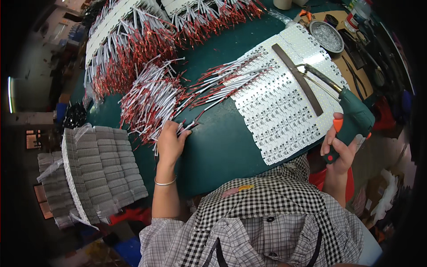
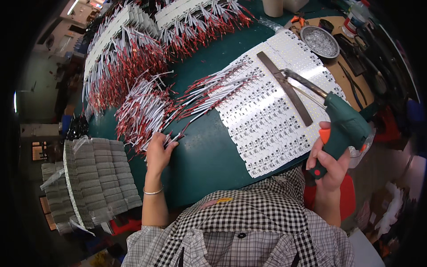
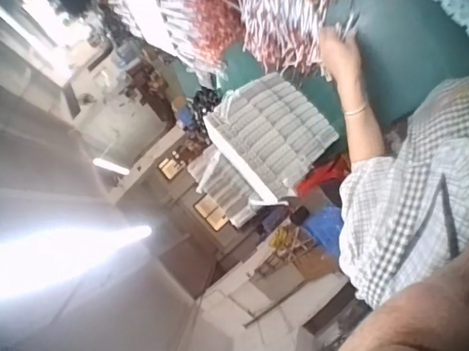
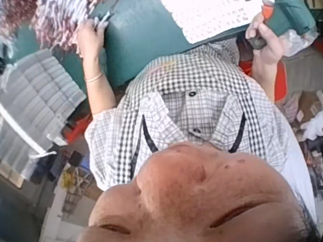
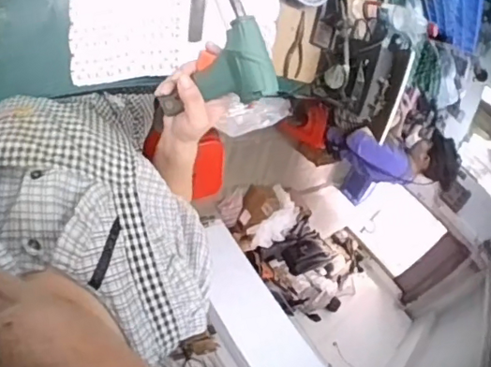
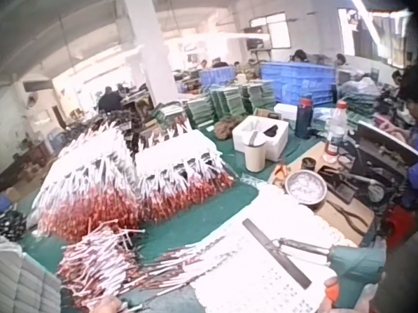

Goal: The person solders wire ends to circuit boards using a handheld soldering gun by hand.

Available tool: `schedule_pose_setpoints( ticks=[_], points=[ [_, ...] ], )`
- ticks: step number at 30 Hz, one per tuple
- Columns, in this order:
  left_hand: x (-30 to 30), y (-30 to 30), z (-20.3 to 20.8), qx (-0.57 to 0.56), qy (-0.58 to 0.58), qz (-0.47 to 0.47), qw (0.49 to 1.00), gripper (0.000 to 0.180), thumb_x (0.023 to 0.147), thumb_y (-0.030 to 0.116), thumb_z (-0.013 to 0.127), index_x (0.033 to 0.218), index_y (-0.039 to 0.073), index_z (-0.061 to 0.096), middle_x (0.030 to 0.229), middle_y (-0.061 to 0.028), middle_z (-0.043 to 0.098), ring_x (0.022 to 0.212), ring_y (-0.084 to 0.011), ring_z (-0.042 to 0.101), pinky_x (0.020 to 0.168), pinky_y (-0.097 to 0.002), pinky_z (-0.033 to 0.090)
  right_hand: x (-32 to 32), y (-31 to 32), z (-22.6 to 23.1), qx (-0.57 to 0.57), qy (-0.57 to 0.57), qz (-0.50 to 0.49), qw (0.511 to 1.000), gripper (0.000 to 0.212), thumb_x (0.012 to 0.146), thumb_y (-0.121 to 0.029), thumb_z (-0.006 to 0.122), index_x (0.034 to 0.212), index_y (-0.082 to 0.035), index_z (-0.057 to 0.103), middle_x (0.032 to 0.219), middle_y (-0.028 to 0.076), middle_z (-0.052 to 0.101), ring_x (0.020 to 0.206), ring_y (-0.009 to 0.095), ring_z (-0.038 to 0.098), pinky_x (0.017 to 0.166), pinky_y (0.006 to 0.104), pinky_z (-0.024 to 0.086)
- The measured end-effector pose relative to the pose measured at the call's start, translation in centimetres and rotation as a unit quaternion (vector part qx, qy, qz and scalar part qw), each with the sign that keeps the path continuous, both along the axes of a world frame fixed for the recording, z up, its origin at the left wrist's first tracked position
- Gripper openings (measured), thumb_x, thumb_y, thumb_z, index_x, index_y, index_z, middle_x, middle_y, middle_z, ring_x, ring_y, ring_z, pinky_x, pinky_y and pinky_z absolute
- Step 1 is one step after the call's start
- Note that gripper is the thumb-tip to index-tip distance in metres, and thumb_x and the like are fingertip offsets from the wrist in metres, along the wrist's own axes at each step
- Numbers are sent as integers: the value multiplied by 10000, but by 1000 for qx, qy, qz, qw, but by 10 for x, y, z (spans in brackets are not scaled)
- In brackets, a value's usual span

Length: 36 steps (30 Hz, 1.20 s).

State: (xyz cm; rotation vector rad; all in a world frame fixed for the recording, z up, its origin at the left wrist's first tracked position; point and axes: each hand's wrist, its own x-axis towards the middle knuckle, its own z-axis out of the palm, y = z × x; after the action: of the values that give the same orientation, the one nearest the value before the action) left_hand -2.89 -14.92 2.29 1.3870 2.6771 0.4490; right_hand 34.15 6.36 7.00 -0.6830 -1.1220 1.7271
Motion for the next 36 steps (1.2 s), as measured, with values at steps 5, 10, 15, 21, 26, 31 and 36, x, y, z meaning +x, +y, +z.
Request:
schedule_pose_setpoints(
  ticks=[5, 10, 15, 21, 26, 31, 36],
  points=[
    [14, 15, 6, 70, 67, -99, 990, 140, 847, 79, 617, 927, -5, 539, 859, -182, 542, 832, -386, 495, 717, -457, 418, 3, -12, 5, -2, 4, 15, 1000, 564, 745, -45, 592, 1248, 123, 403, 695, 130, 545, 510, 152, 549, 461, 236, 471],
    [30, 36, 23, 322, -218, 5, 921, 62, 966, 45, 456, 1016, 22, 483, 756, -82, 543, 708, -165, 534, 725, -352, 477, 16, -18, 3, -7, 9, -2, 1000, 556, 745, -32, 600, 1247, 116, 411, 715, 130, 552, 521, 152, 562, 464, 243, 474],
    [49, 45, 17, 538, -393, -30, 745, 142, 1000, 120, 456, 1117, 42, 437, 768, -75, 539, 732, -157, 525, 811, -401, 501, 19, -20, 3, -10, 7, -16, 1000, 539, 742, -28, 616, 1233, 109, 439, 714, 124, 554, 519, 155, 572, 476, 243, 483],
    [63, 64, 16, 453, -437, 8, 777, 172, 992, 149, 496, 1133, 64, 448, 699, 12, 456, 550, -28, 326, 445, -178, 253, 15, -23, -1, -8, -2, -1, 1000, 538, 733, -33, 625, 1222, 109, 452, 657, 108, 541, 489, 153, 564, 469, 243, 482],
    [72, 86, 10, 248, -229, -154, 929, 104, 840, 25, 680, 925, 5, 624, 700, 29, 526, 547, -20, 388, 480, -179, 290, 13, -28, -16, -19, -12, 24, 999, 542, 727, -7, 624, 1222, 117, 441, 942, 191, 584, 571, 164, 584, 468, 258, 495],
    [75, 93, 3, 212, -184, -131, 951, 185, 714, -58, 742, 872, 8, 673, 703, -72, 588, 595, -115, 559, 526, -261, 452, 13, -32, -25, -23, -67, 92, 993, 548, 745, 50, 621, 1254, 90, 424, 1256, 223, 501, 682, 175, 598, 483, 269, 516],
    [65, 101, -3, 213, -76, -236, 945, 301, 683, -141, 658, 929, 29, 695, 711, -77, 587, 588, -172, 569, 547, -266, 461, 0, -32, -17, -16, -89, 111, 990, 506, 777, 85, 587, 1257, 75, 427, 1148, 193, 570, 693, 152, 583, 536, 255, 509]
  ],
)
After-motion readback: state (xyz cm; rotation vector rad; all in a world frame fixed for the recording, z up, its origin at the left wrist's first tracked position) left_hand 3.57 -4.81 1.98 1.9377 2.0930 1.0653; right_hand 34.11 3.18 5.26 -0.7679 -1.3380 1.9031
